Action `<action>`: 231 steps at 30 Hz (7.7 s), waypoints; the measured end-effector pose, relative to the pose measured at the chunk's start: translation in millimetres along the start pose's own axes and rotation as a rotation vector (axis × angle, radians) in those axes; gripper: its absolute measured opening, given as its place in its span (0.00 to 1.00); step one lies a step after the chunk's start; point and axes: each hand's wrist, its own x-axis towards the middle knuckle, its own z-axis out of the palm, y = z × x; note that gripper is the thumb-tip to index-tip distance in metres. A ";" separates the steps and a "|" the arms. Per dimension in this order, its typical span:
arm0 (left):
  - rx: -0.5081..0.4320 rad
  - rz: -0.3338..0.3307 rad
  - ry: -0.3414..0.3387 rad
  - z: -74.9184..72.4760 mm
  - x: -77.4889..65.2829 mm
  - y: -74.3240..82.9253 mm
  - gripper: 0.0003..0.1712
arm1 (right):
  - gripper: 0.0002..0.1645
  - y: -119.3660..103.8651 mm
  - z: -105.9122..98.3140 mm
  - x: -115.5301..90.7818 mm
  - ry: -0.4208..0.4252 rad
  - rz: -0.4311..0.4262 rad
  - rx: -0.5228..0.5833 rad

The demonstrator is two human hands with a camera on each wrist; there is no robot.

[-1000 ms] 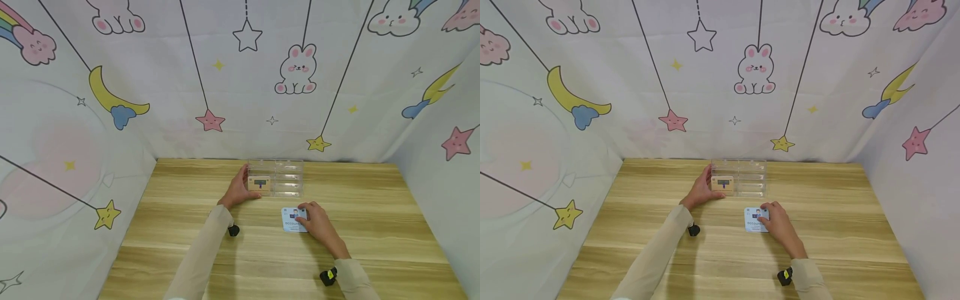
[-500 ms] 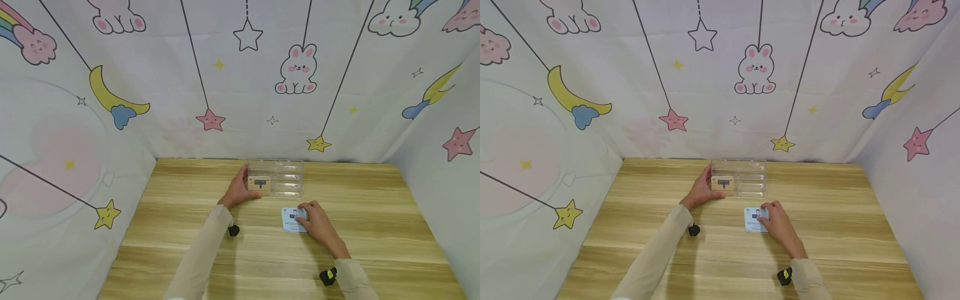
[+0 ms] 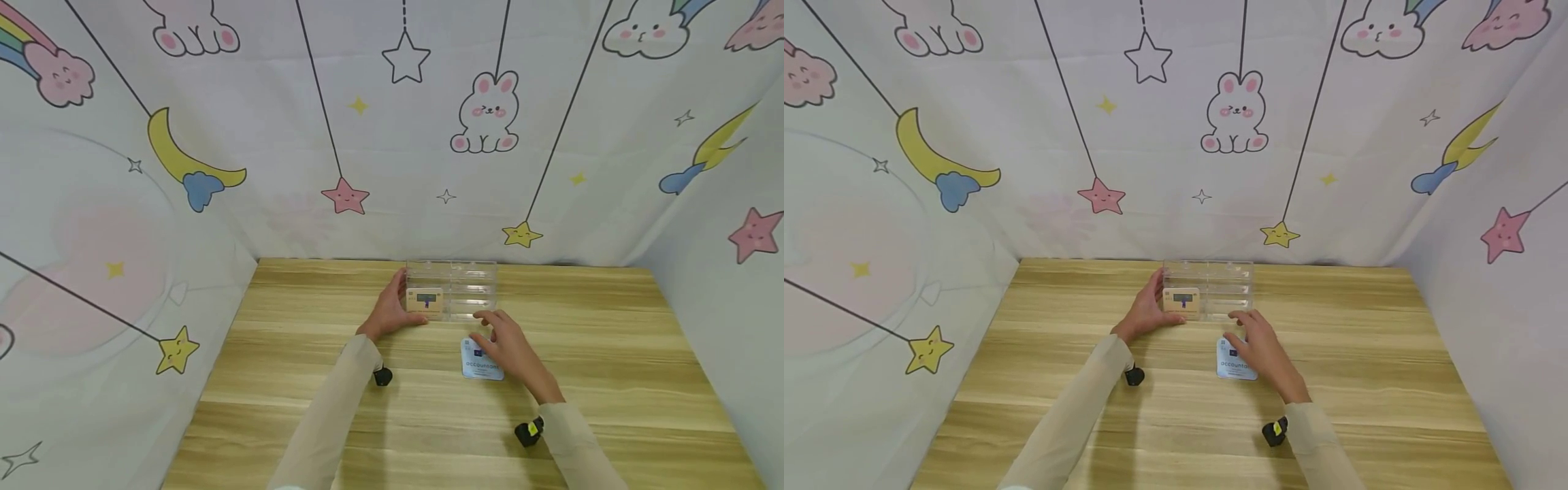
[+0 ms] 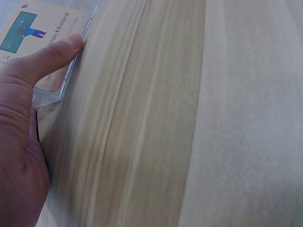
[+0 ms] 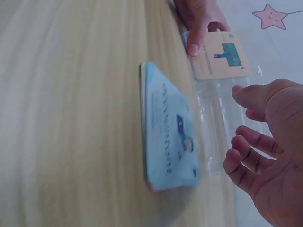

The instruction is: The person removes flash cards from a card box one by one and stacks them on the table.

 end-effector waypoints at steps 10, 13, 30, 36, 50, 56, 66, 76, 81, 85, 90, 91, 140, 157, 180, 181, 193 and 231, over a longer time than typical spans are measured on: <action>0.007 0.026 0.008 0.4 0.6 -0.7 0.74 | 0.28 -18.4 10.8 35.0 -0.012 -0.065 0.060; 0.003 0.037 0.012 0.5 0.7 -0.7 0.74 | 0.29 -21.4 16.0 42.1 -0.011 -0.067 0.076; 0.009 0.024 0.013 0.6 0.1 2.3 0.74 | 0.33 -30.0 28.9 54.0 -0.043 -0.033 0.153; 0.011 0.024 0.009 0.5 0.4 0.8 0.74 | 0.32 -30.1 30.2 55.5 -0.038 -0.025 0.149; -0.009 0.061 0.024 1.9 0.0 3.3 0.73 | 0.24 -28.8 31.3 57.3 0.009 -0.013 0.180; -0.006 0.035 0.018 1.6 0.0 4.2 0.74 | 0.19 -28.0 35.6 57.0 0.034 0.007 0.227; 0.008 0.018 0.008 0.9 0.6 5.6 0.74 | 0.09 -28.3 43.7 61.3 0.054 -0.066 0.252; 0.010 0.006 -0.001 0.3 1.2 12.1 0.74 | 0.11 -31.5 39.8 65.0 0.089 -0.088 0.284; 0.007 0.014 0.008 0.7 2.9 11.9 0.74 | 0.14 -34.0 32.8 66.2 0.132 -0.084 0.320; 0.001 0.012 0.012 1.0 4.0 9.9 0.74 | 0.17 -37.0 27.1 65.6 0.153 -0.072 0.330; 0.006 0.009 0.014 0.9 4.3 6.3 0.74 | 0.19 -38.8 21.3 63.0 0.149 -0.056 0.326; 0.002 0.008 0.013 0.9 4.2 5.6 0.74 | 0.20 -38.6 20.4 62.3 0.147 -0.055 0.323; -0.004 0.004 0.016 0.9 4.0 1.1 0.76 | 0.22 22.2 -9.8 -36.7 0.005 0.184 0.308; 0.005 -0.008 0.012 0.8 4.0 4.7 0.76 | 0.24 25.6 1.0 -36.6 0.026 0.144 0.082; -0.006 -0.004 0.011 1.2 3.1 4.2 0.76 | 0.26 23.0 4.7 -35.8 -0.013 0.143 -0.022; -0.007 -0.001 0.010 1.2 3.1 4.2 0.76 | 0.26 23.2 4.8 -35.5 -0.017 0.143 -0.023; -0.008 -0.002 0.005 0.4 3.3 5.2 0.75 | 0.23 23.0 0.7 -33.6 -0.053 0.103 -0.031; -0.019 0.011 0.015 0.7 3.1 1.1 0.76 | 0.31 -16.9 25.5 65.3 -0.072 0.004 0.212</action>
